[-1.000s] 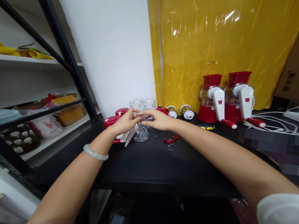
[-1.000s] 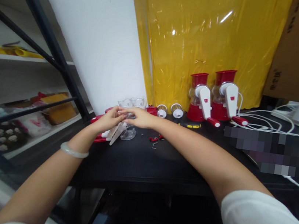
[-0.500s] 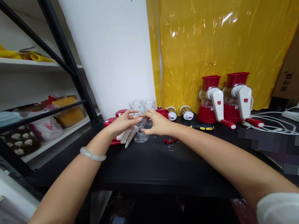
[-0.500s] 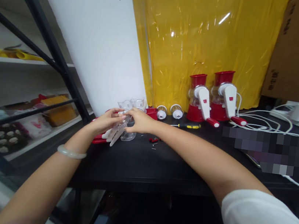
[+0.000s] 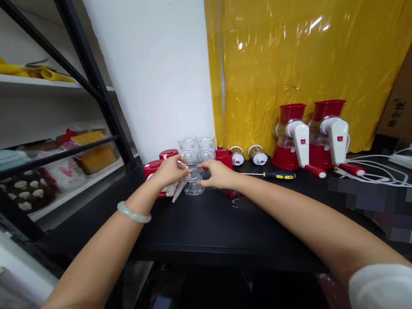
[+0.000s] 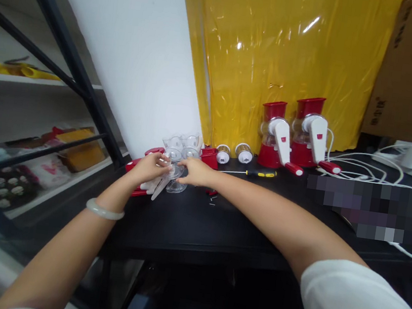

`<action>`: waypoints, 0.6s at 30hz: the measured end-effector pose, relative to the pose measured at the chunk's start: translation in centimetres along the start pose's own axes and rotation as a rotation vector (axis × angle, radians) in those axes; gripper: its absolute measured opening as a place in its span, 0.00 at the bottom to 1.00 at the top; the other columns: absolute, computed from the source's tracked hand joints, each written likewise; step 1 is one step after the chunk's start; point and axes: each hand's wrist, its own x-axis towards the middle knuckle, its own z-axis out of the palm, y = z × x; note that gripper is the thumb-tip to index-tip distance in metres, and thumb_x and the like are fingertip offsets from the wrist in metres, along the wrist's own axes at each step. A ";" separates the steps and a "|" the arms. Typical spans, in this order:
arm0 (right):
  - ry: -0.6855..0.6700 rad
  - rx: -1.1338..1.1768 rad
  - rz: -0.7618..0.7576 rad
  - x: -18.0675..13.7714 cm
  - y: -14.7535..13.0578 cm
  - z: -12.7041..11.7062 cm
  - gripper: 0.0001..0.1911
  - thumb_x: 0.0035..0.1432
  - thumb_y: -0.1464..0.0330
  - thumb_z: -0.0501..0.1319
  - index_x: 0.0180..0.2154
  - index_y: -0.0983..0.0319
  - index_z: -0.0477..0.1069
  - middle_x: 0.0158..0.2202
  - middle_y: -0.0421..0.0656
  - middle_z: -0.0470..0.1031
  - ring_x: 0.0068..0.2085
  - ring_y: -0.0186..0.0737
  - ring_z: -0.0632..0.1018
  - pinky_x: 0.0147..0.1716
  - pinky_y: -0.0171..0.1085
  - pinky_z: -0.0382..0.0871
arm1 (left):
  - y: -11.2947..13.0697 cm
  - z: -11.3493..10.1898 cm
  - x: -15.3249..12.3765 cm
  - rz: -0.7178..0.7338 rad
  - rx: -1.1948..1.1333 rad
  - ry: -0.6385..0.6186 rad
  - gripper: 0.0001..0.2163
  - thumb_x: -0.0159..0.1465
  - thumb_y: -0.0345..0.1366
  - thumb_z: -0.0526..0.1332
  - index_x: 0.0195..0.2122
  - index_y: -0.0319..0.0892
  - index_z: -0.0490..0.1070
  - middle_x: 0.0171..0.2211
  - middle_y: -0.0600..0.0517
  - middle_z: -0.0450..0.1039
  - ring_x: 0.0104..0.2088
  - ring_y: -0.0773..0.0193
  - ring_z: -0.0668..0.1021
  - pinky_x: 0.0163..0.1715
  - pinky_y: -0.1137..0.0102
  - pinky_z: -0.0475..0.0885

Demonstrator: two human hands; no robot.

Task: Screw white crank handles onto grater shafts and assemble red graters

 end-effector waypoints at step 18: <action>-0.096 -0.014 0.120 -0.5 1.1 1.5 0.35 0.47 0.63 0.78 0.58 0.64 0.80 0.54 0.51 0.83 0.54 0.54 0.83 0.52 0.41 0.76 | 0.6 0.5 -1.9 0.155 0.371 -0.211 0.36 0.49 0.38 0.80 0.59 0.39 0.73 0.51 0.38 0.82 0.53 0.46 0.83 0.49 0.64 0.77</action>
